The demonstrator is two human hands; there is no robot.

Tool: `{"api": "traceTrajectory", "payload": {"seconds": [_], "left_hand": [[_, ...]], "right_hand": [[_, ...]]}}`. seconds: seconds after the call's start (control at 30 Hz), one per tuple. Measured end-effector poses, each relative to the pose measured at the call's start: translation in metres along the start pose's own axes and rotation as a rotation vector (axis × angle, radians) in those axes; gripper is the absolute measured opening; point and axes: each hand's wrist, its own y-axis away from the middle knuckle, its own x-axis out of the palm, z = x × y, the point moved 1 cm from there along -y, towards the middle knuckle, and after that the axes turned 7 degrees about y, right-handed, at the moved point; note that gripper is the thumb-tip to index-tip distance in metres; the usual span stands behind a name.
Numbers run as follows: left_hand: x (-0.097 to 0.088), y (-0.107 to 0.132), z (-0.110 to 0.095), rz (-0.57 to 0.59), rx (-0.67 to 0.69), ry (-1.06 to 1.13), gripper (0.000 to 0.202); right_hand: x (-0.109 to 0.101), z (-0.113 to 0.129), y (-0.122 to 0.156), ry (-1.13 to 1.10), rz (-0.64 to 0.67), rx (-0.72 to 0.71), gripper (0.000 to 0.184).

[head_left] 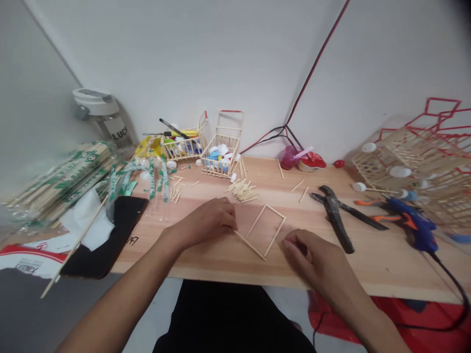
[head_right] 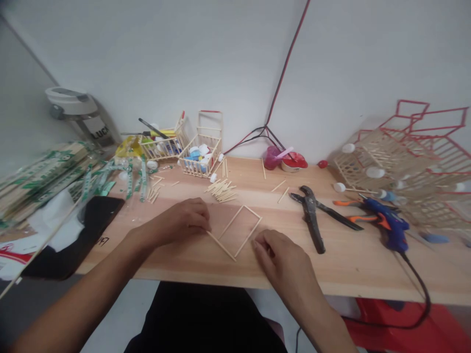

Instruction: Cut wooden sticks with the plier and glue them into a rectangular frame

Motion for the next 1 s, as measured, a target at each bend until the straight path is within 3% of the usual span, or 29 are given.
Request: {"api": "traceTrajectory", "payload": {"seconds": [0.6,0.73,0.83,1.0], "left_hand": [[-0.003,0.002,-0.002,0.023,0.006,-0.010,0.017],[-0.013,0.003,-0.005,-0.085,-0.002,0.041,0.013],[-0.022,-0.004,-0.013,-0.149,-0.038,-0.065,0.016],[-0.029,-0.035,-0.024,-0.110,0.036,-0.346,0.025]], "right_hand": [[0.002,-0.008,0.000,-0.007,-0.014,0.002,0.021],[-0.006,-0.005,-0.005,-0.083,-0.013,-0.027,0.023],[-0.020,0.001,-0.017,-0.157,-0.020,-0.089,0.023],[-0.038,0.013,-0.050,-0.114,-0.059,-0.221,0.015]]}}
